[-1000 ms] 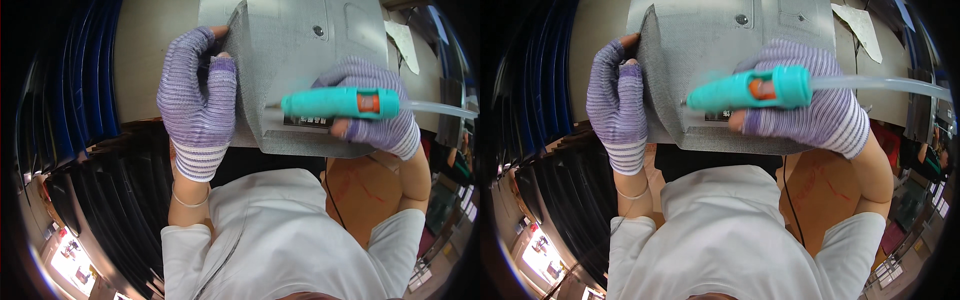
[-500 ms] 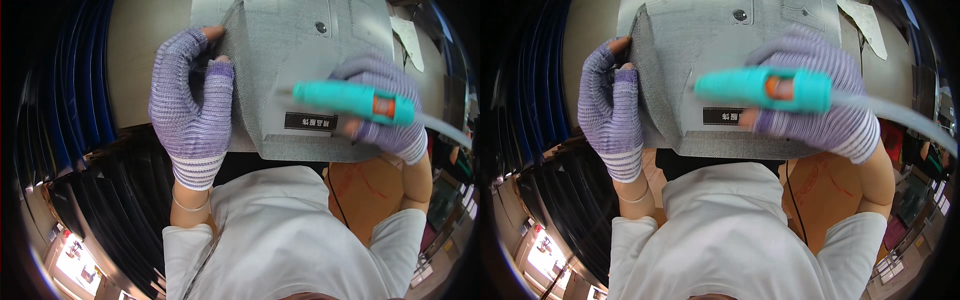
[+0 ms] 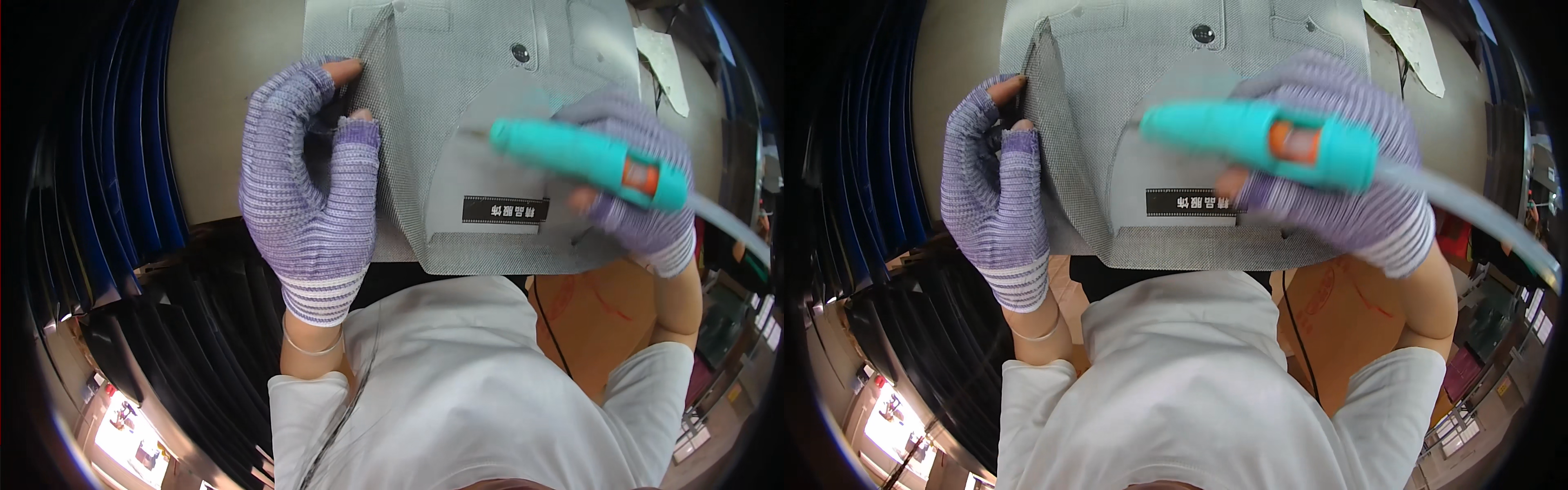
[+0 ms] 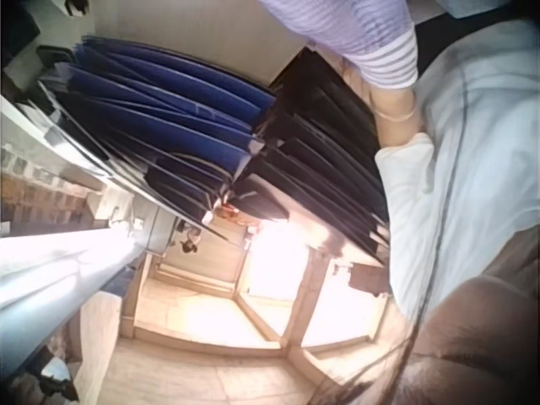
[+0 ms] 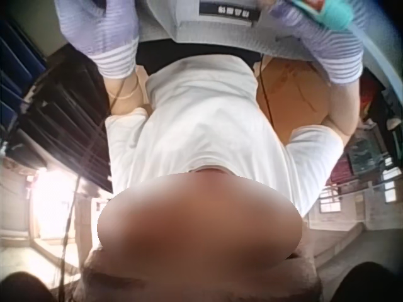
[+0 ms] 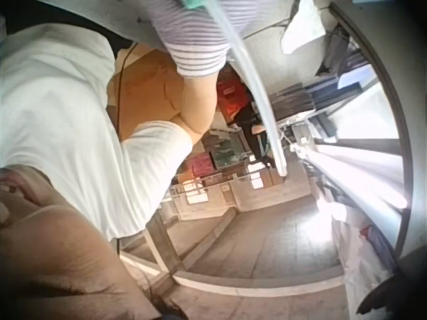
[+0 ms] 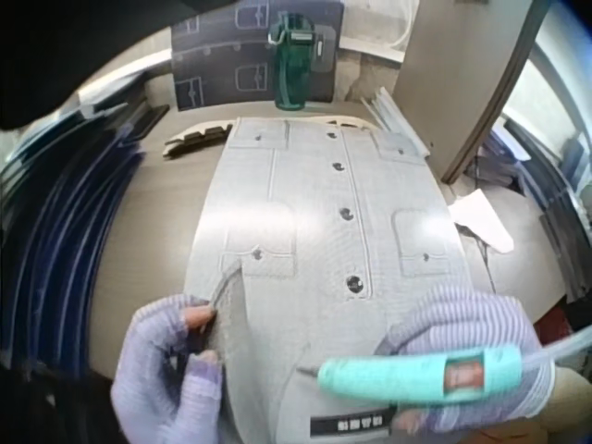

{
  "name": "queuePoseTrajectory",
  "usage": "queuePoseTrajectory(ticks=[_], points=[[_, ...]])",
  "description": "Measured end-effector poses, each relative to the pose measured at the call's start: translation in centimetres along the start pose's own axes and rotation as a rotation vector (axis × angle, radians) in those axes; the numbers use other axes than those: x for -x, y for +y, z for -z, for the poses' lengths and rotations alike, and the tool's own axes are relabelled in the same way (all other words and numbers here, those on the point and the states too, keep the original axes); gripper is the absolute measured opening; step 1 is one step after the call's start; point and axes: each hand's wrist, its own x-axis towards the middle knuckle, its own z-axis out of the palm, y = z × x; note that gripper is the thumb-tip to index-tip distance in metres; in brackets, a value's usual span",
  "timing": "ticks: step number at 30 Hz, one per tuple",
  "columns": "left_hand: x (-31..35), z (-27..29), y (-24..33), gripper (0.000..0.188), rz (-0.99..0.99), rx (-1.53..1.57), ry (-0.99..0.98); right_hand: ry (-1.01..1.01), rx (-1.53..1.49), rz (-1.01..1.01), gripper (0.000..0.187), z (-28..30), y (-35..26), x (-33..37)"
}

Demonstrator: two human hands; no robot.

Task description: The person uses a hot glue gun to apply adhesive to a cardboard template and attaches a grey fabric piece to a larger grey fabric panel. They repeatedly position the template, apply glue, and press the fabric into place, working on a workbench in a workshop environment.

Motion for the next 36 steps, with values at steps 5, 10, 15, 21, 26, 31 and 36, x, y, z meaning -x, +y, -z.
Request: queuePoseTrajectory(ticks=[5, 10, 15, 21, 26, 31, 36], points=[[-0.2, 0.0, 0.5, 0.028, 0.03, -0.033, -0.015, -0.024, 0.256, 0.175, 0.038, -1.3, -0.8, 0.5], [-0.1, 0.3, 0.7, 0.028, 0.054, -0.037, -0.014, 0.016, 0.177, -0.052, 0.031, 0.3, -0.4, 0.3], [-0.2, 0.1, 0.4, 0.03, 0.033, -0.028, -0.003, 0.077, 0.023, -0.069, 0.034, 0.1, 0.0, 0.0], [0.0, 0.1, 0.6, 0.028, 0.065, -0.021, -0.02, -0.047, 0.042, -0.094, 0.029, -1.0, -0.3, 1.1], [-0.2, 0.2, 0.7, 0.028, 0.043, -0.026, -0.02, 0.137, 0.019, -0.313, 0.03, 1.0, 0.9, 1.4], [-0.3, -0.4, 0.4, 0.03, 0.013, 0.027, 0.008, 0.064, 0.119, -0.075, 0.038, 0.8, 0.5, 1.0], [-0.1, -0.1, 0.5, 0.032, 0.019, -0.04, -0.003, -0.042, 0.334, -0.048, 0.031, 0.5, -0.6, 0.9]])
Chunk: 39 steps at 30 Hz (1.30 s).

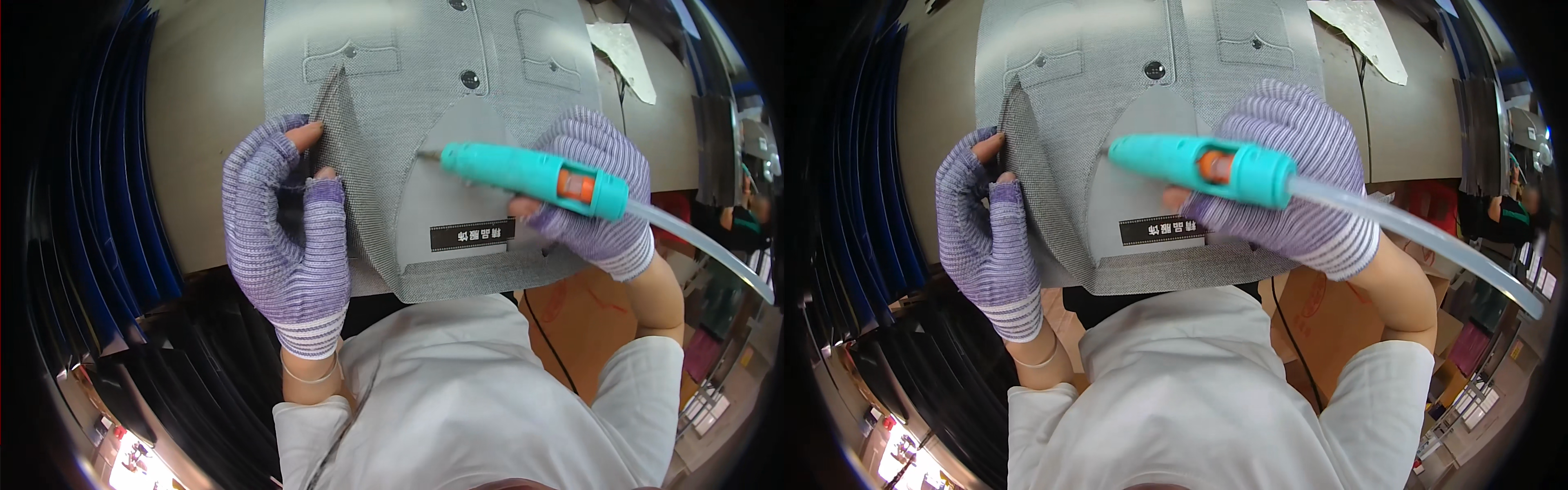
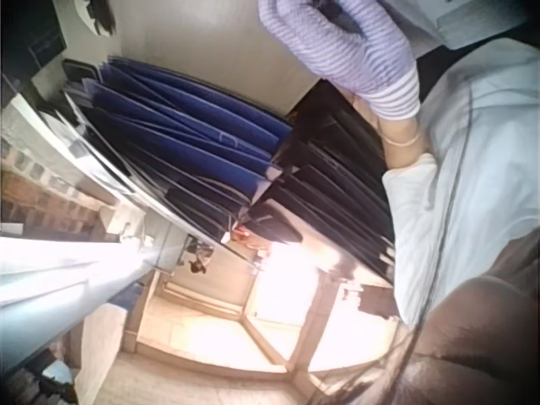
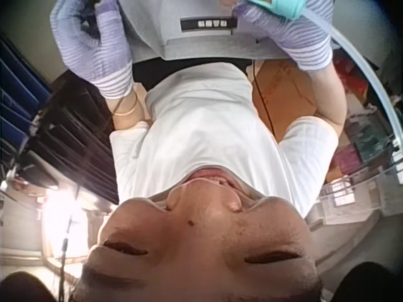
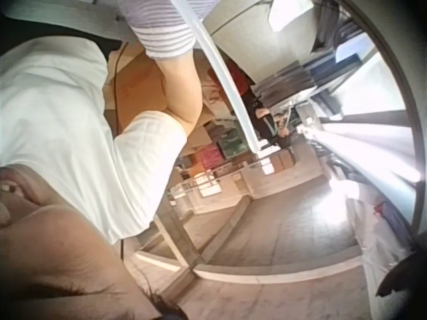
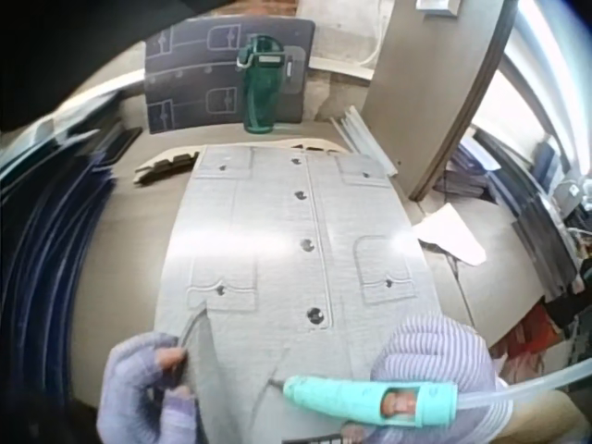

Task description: The person uses a hot glue gun to apply adhesive to a cardboard template and attaches a grey fabric piece to a larger grey fabric panel. They repeatedly position the template, apply glue, and press the fabric into place, working on a workbench in a workshop environment.

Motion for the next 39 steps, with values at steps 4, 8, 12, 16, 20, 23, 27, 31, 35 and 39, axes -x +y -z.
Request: queuePoseTrajectory(ticks=[4, 8, 12, 16, 20, 23, 27, 31, 35, 39], points=[[-0.2, 0.0, 0.1, 0.032, 0.0, 0.028, -0.015, 0.211, -0.293, -0.268, 0.029, -0.5, 1.4, 0.9], [-0.2, -0.1, 0.1, 0.032, -0.006, 0.015, -0.007, 0.255, -0.234, -0.287, 0.031, 0.0, 1.8, 1.1], [-0.1, -0.2, -0.1, 0.031, 0.001, 0.036, -0.002, 0.164, 0.01, 0.152, 0.041, -0.1, 1.1, -0.4], [-0.2, 0.1, 0.1, 0.031, 0.001, 0.002, -0.013, 0.059, 0.105, 0.025, 0.035, -0.3, -0.2, -0.2], [-0.3, 0.1, 0.0, 0.031, -0.011, 0.038, -0.029, 0.269, 0.103, 0.019, 0.027, -0.1, 1.8, 0.3], [-0.2, 0.0, 0.1, 0.031, -0.009, 0.029, -0.043, 0.266, -0.065, -0.215, 0.029, 0.1, 2.2, 0.6], [-0.2, 0.1, 0.0, 0.032, -0.046, -0.007, -0.038, 0.198, -0.197, -0.147, 0.035, 0.5, 1.7, 0.3], [-0.3, 0.1, 0.0, 0.031, -0.044, -0.009, -0.033, 0.145, 0.018, 0.048, 0.043, -0.3, 0.6, -0.3], [-0.4, 0.1, -0.1, 0.031, -0.067, -0.026, -0.026, 0.082, 0.024, -0.098, 0.033, 0.0, 0.0, -0.3], [-0.4, -0.1, 0.0, 0.03, -0.066, -0.019, -0.031, 0.196, -0.001, -0.158, 0.03, 0.1, 1.0, 0.2]])
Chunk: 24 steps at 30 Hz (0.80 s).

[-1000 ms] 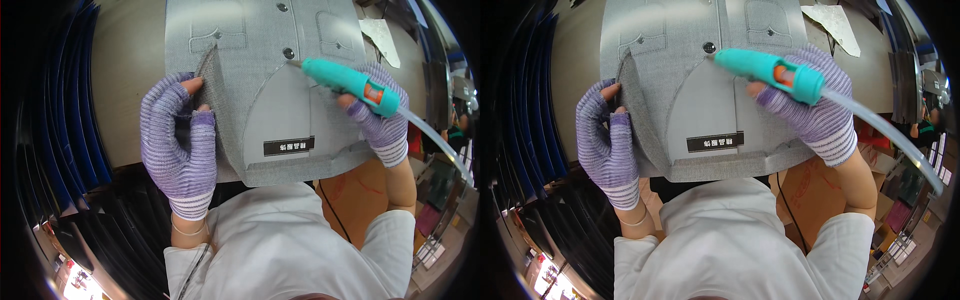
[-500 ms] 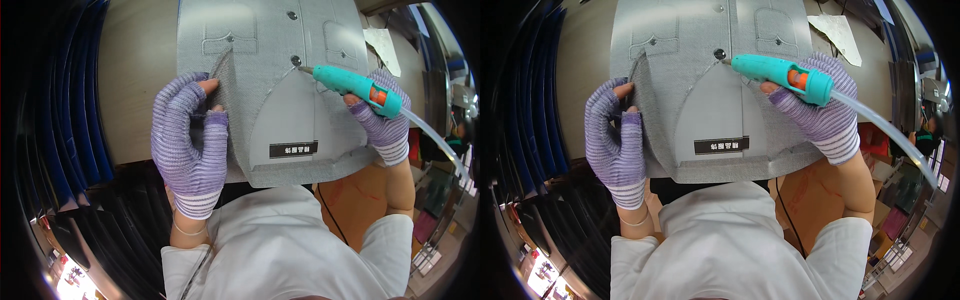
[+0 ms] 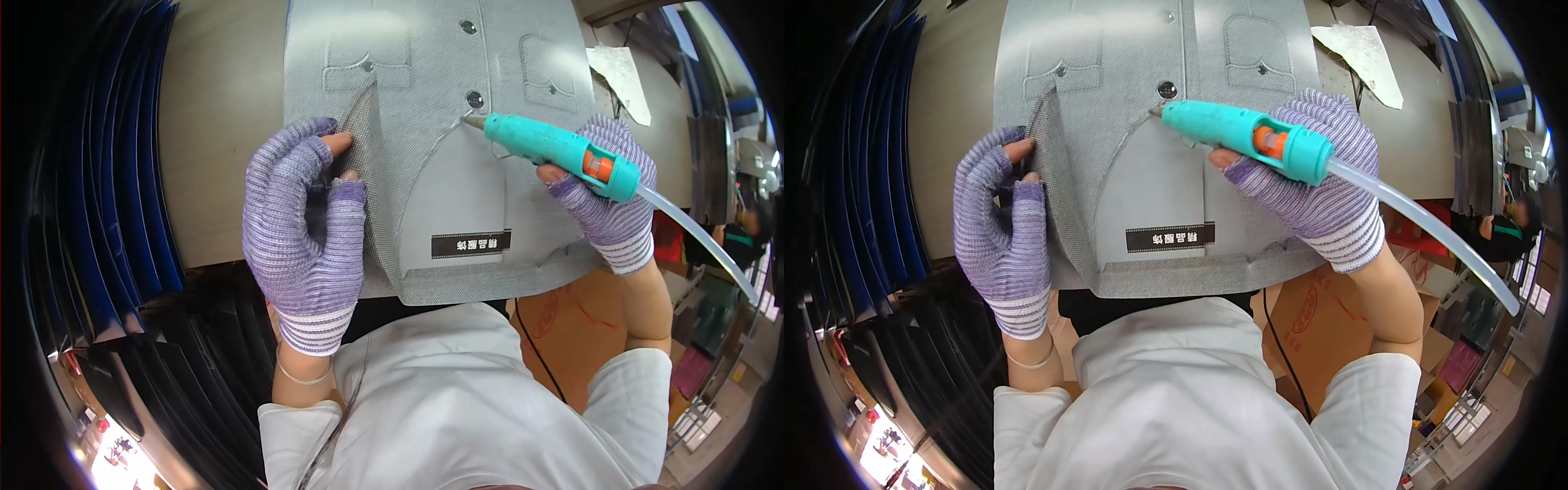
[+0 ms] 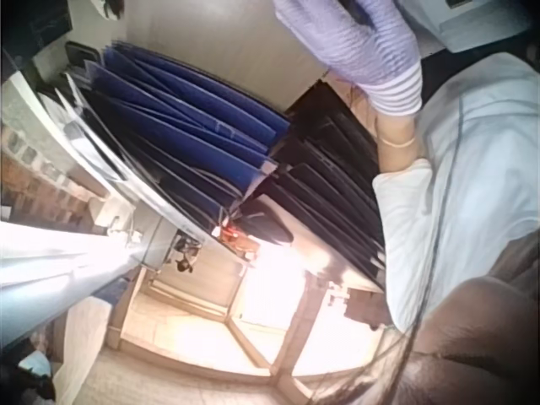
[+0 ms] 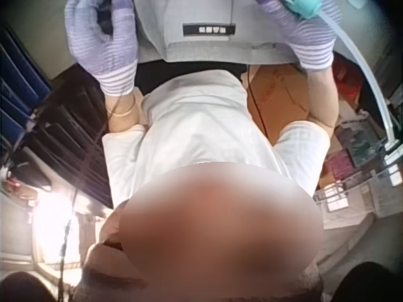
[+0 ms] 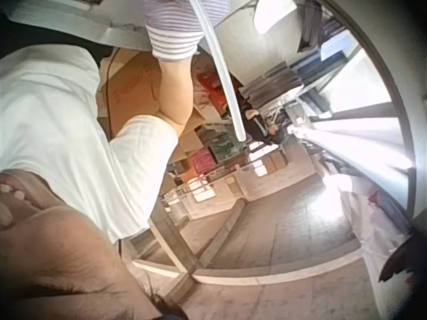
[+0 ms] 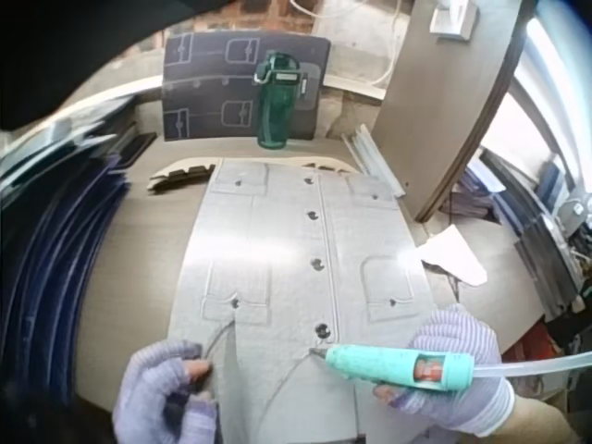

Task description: The person uses a hot glue gun to apply adhesive to a cardboard template and attaches a grey fabric piece to a larger grey fabric panel. They repeatedly position the template, apply glue, and press the fabric into place, working on a workbench in a workshop environment.

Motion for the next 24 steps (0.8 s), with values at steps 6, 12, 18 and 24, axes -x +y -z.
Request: queuePoseTrajectory(ticks=[6, 12, 18, 24], points=[[0.1, 0.1, 0.0, 0.029, -0.026, -0.034, -0.012, 0.042, -0.092, -0.118, 0.032, 0.3, 1.2, 0.6], [-0.5, 0.2, 1.2, 0.033, -0.031, -0.043, -0.092, 0.193, -0.338, -0.126, 0.032, -0.2, 2.6, 0.7], [-1.0, -0.6, 2.0, 0.036, -0.09, -0.056, -0.254, 0.25, -0.301, -0.083, 0.032, -0.4, 3.1, 1.1], [-1.9, -1.4, 2.8, 0.031, -0.128, -0.145, -0.388, 0.185, -0.253, -0.161, 0.039, -0.9, 2.2, 1.2]])
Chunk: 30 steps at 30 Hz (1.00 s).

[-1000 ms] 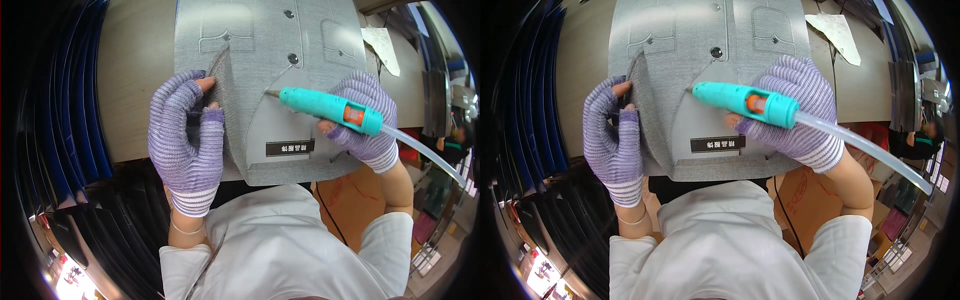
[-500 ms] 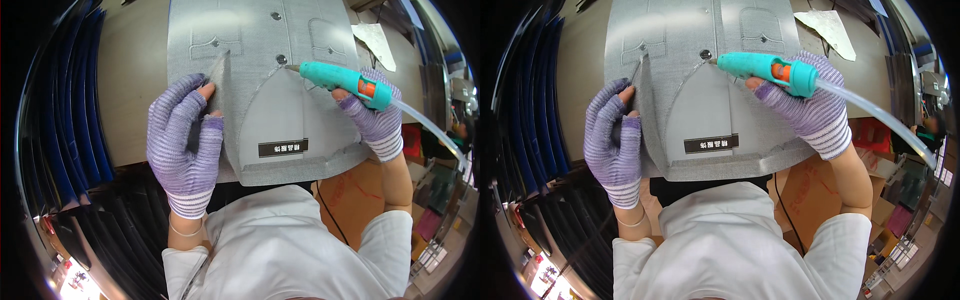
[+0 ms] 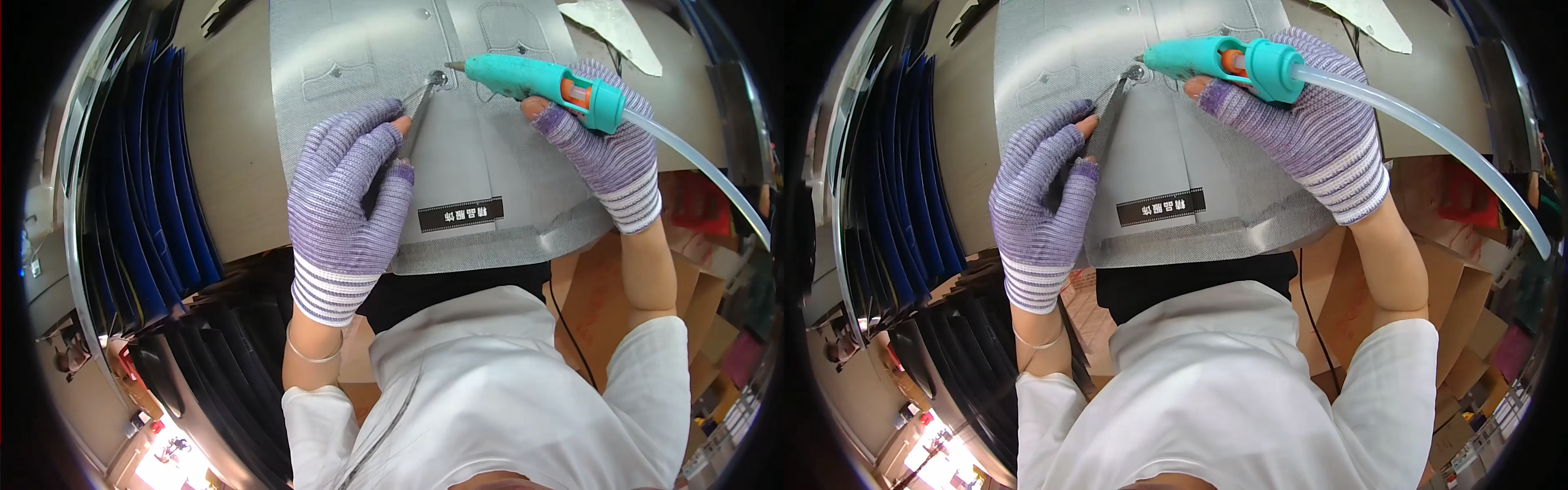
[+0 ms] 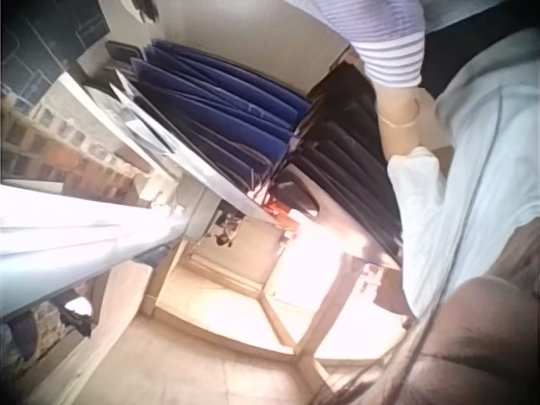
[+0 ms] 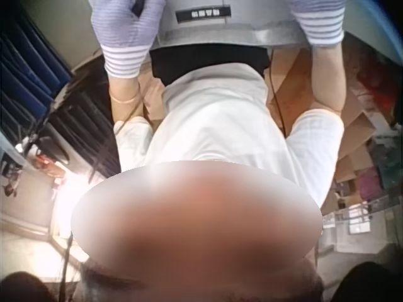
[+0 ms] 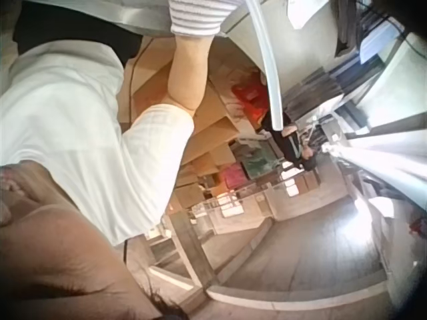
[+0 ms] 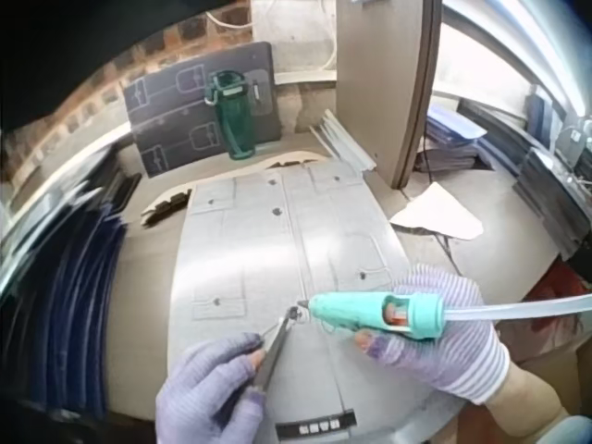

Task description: The person uses a hot glue gun to apply adhesive to a cardboard template and attaches a grey fabric piece to a larger grey fabric panel. They repeatedly position the template, apply glue, and press the fabric into place, working on a workbench in a workshop environment.

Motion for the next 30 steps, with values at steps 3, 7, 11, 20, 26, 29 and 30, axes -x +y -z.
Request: queuePoseTrajectory(ticks=[3, 7, 11, 20, 26, 29, 30], points=[[-0.2, -0.1, -0.1, 0.03, -0.017, -0.004, -0.034, 0.027, -0.026, 0.069, 0.039, 0.0, -0.1, -0.1], [-0.2, -0.4, -0.1, 0.03, -0.01, -0.044, -0.069, 0.013, -0.096, 0.047, 0.038, 0.1, 0.0, -0.1], [-0.2, -0.4, -0.5, 0.034, -0.023, -0.077, -0.086, -0.04, -0.127, 0.064, 0.033, 0.9, 0.2, -0.2], [-0.4, -0.9, -1.3, 0.032, -0.102, -0.05, -0.026, -0.084, 0.066, 0.243, 0.033, 0.6, 0.7, -2.1], [-0.3, -0.9, -1.6, 0.032, -0.12, -0.048, -0.03, -0.084, 0.161, 0.317, 0.033, 0.9, 0.6, -2.3], [-0.2, -0.8, -1.7, 0.032, -0.103, -0.035, -0.03, -0.089, 0.176, 0.324, 0.033, 1.7, 1.2, -1.2], [-0.2, -0.7, -1.4, 0.033, -0.078, -0.03, -0.047, -0.13, 0.194, 0.278, 0.034, 2.2, 1.2, -0.8]])
